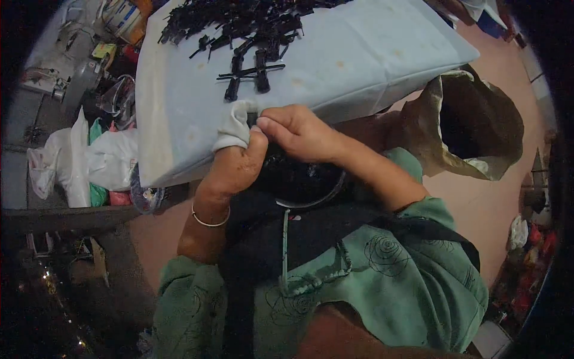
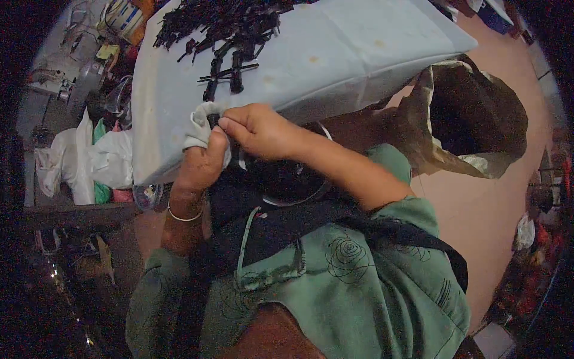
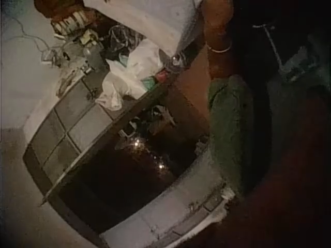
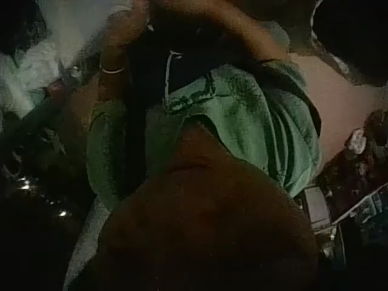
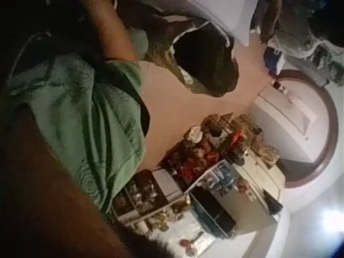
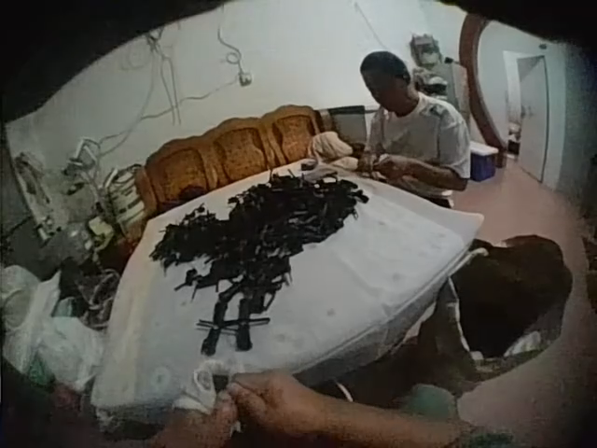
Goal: Cleaning small black components with a cloth and placing them into a container.
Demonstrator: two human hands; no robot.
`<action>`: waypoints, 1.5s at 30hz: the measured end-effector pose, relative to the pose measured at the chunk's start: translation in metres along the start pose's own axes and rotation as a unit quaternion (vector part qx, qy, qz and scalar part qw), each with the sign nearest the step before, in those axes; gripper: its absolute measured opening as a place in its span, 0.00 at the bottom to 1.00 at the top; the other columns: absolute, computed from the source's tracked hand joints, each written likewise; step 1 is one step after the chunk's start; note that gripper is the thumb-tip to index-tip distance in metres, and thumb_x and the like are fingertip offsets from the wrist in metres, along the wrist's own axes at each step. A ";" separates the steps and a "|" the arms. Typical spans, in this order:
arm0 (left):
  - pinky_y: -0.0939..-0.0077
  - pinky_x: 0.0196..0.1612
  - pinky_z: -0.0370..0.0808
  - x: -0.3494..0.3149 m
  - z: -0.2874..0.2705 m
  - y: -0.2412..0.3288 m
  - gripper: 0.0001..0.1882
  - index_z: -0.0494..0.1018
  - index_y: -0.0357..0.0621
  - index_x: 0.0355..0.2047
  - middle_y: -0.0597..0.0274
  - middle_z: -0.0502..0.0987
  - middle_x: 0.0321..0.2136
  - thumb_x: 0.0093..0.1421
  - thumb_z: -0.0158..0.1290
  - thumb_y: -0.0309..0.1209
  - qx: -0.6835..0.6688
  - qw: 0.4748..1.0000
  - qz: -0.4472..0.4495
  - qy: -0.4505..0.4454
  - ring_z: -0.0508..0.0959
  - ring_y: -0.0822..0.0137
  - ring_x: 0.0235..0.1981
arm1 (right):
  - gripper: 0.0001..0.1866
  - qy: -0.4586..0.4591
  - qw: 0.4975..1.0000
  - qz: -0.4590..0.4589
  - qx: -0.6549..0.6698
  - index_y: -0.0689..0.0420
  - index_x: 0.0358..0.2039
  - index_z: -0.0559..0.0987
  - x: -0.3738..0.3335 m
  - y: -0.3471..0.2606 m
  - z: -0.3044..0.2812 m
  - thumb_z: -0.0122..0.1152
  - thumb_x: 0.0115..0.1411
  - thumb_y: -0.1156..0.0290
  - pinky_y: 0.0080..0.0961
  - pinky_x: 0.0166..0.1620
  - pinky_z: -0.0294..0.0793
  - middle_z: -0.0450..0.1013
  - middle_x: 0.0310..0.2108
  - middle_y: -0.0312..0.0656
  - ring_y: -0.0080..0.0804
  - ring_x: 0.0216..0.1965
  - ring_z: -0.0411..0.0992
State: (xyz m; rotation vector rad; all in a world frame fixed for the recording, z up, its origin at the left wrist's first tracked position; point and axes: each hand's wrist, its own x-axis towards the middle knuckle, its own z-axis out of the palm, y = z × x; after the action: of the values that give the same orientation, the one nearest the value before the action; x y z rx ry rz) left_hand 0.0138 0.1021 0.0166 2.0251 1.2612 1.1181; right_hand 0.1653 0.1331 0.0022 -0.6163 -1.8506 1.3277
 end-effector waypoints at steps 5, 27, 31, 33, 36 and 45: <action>0.71 0.39 0.66 -0.008 0.009 -0.004 0.17 0.60 0.35 0.43 0.50 0.68 0.31 0.52 0.42 0.26 -0.015 0.997 -0.072 -0.009 0.68 0.60 0.33 | 0.14 -0.058 0.994 0.032 -0.087 0.62 0.21 0.66 0.004 0.009 -0.017 0.43 0.59 0.66 0.23 0.27 0.61 0.58 0.15 0.37 0.20 0.21 0.54; 0.84 0.32 0.67 0.025 -0.028 0.010 0.13 0.67 0.38 0.42 0.64 0.71 0.30 0.56 0.45 0.26 -0.091 0.994 -0.050 -0.013 0.69 0.76 0.30 | 0.14 -0.071 0.962 -0.066 -0.255 0.63 0.30 0.69 0.003 -0.008 -0.054 0.56 0.49 0.65 0.33 0.26 0.65 0.67 0.19 0.52 0.45 0.21 0.66; 0.84 0.32 0.68 0.021 -0.026 0.017 0.14 0.66 0.39 0.43 0.62 0.71 0.32 0.54 0.47 0.25 -0.173 0.968 -0.102 -0.152 0.69 0.75 0.31 | 0.14 -0.052 0.977 -0.023 -0.204 0.64 0.28 0.69 0.001 -0.006 -0.044 0.56 0.50 0.65 0.30 0.24 0.63 0.65 0.18 0.50 0.35 0.18 0.63; 0.84 0.30 0.68 0.017 -0.025 0.023 0.16 0.64 0.39 0.44 0.62 0.71 0.32 0.54 0.48 0.24 -0.209 0.962 -0.092 -0.147 0.69 0.75 0.29 | 0.14 -0.057 0.986 -0.025 -0.152 0.64 0.26 0.69 0.001 -0.004 -0.039 0.56 0.50 0.64 0.27 0.23 0.62 0.63 0.16 0.48 0.27 0.18 0.60; 0.85 0.25 0.68 0.011 -0.024 0.025 0.18 0.61 0.41 0.44 0.61 0.70 0.32 0.52 0.48 0.23 -0.185 0.950 -0.185 -0.171 0.69 0.77 0.25 | 0.16 -0.081 0.984 0.021 -0.155 0.65 0.28 0.71 0.001 -0.003 -0.035 0.56 0.50 0.62 0.33 0.26 0.64 0.67 0.20 0.54 0.43 0.20 0.66; 0.82 0.36 0.68 0.006 0.002 -0.006 0.13 0.61 0.38 0.41 0.61 0.69 0.33 0.55 0.47 0.24 -0.155 0.980 -0.123 0.016 0.70 0.73 0.32 | 0.11 0.033 0.970 -0.215 -0.108 0.60 0.31 0.70 -0.005 -0.016 -0.025 0.59 0.49 0.70 0.22 0.23 0.62 0.64 0.18 0.38 0.21 0.19 0.61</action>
State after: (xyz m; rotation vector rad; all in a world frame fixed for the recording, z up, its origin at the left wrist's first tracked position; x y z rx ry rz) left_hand 0.0140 0.1101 0.0134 1.5827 1.2267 1.1512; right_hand 0.1893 0.1383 0.0201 -0.3333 -1.9490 0.8198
